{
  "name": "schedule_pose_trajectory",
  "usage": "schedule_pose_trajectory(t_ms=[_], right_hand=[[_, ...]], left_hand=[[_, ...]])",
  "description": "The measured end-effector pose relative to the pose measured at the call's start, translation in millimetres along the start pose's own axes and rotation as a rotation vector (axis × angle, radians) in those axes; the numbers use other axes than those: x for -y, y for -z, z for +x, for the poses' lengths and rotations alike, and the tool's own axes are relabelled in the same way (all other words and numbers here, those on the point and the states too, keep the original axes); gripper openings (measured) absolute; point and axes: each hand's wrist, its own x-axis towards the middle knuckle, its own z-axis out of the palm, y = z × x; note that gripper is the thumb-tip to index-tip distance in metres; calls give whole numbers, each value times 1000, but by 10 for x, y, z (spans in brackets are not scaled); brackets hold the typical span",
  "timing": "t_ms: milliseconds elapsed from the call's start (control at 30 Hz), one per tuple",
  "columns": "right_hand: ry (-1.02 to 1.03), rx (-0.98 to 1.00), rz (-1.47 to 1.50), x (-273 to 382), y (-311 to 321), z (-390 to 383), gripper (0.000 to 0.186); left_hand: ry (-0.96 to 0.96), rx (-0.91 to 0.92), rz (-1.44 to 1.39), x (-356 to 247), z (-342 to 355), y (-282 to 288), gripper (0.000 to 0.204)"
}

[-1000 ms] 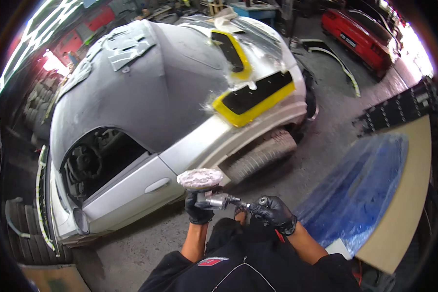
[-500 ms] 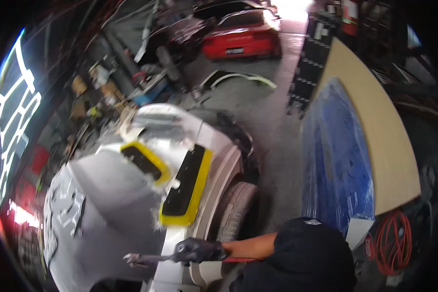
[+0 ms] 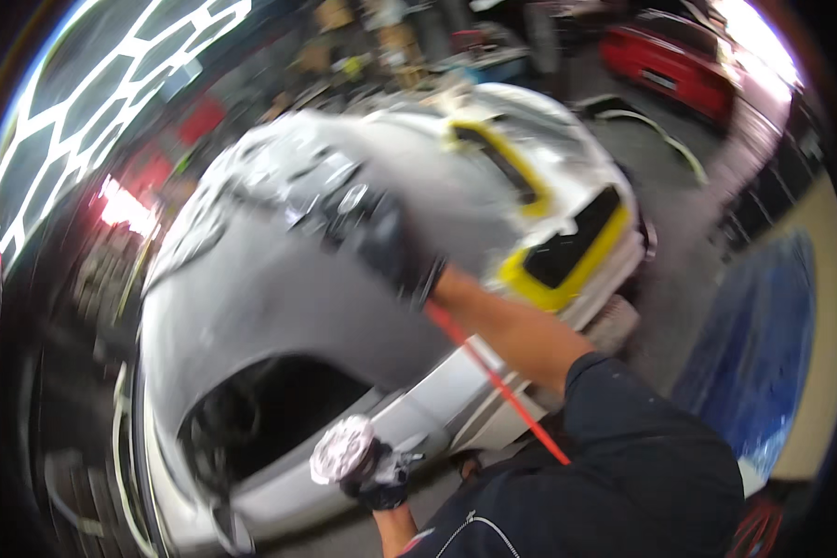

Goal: Sanding the surface of a car fender flare using an orbital sander and a manual sanding block.

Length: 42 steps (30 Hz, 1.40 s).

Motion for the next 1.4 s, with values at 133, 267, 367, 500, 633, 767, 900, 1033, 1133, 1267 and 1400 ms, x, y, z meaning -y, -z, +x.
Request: schedule_pose_trajectory(t_ms=[133,267,367,500,633,767,900,1033,1133,1267,1400], right_hand=[[-149,-140,-189,-1113,-719,524,19],[-151,-189,-424,-1763,-1034,638,22],[-125,-205,-630,-1965,-1262,560,20],[-346,10,-1235,-2045,-1483,424,31],[-317,-15,-1076,-2064,-1333,256,39],[-223,-36,-940,-1937,-1180,49,37],[-320,18,-471,-1656,-843,-499,24],[-632,-53,-293,-592,-551,-1197,34],[-570,-268,-366,-186,149,-2010,34],[-311,-373,-410,-187,477,-3016,48],[-425,-345,-687,761,-59,-3081,33]], left_hand=[[-173,-161,187,-805,-406,-178,80],[-421,-583,348,-1176,-736,5,72],[-433,-472,321,-1478,-783,170,66],[-373,-443,319,-1688,-779,181,60],[-243,-327,170,-1742,-784,185,65],[-47,-191,-5,-1773,-756,155,82],[-10,-109,105,-1665,-421,-386,87],[177,-108,115,-1584,-195,-68,91],[358,-46,127,-1346,-7,-70,92],[196,-10,342,-1091,43,-575,76],[283,159,153,-704,-25,-1171,50]])
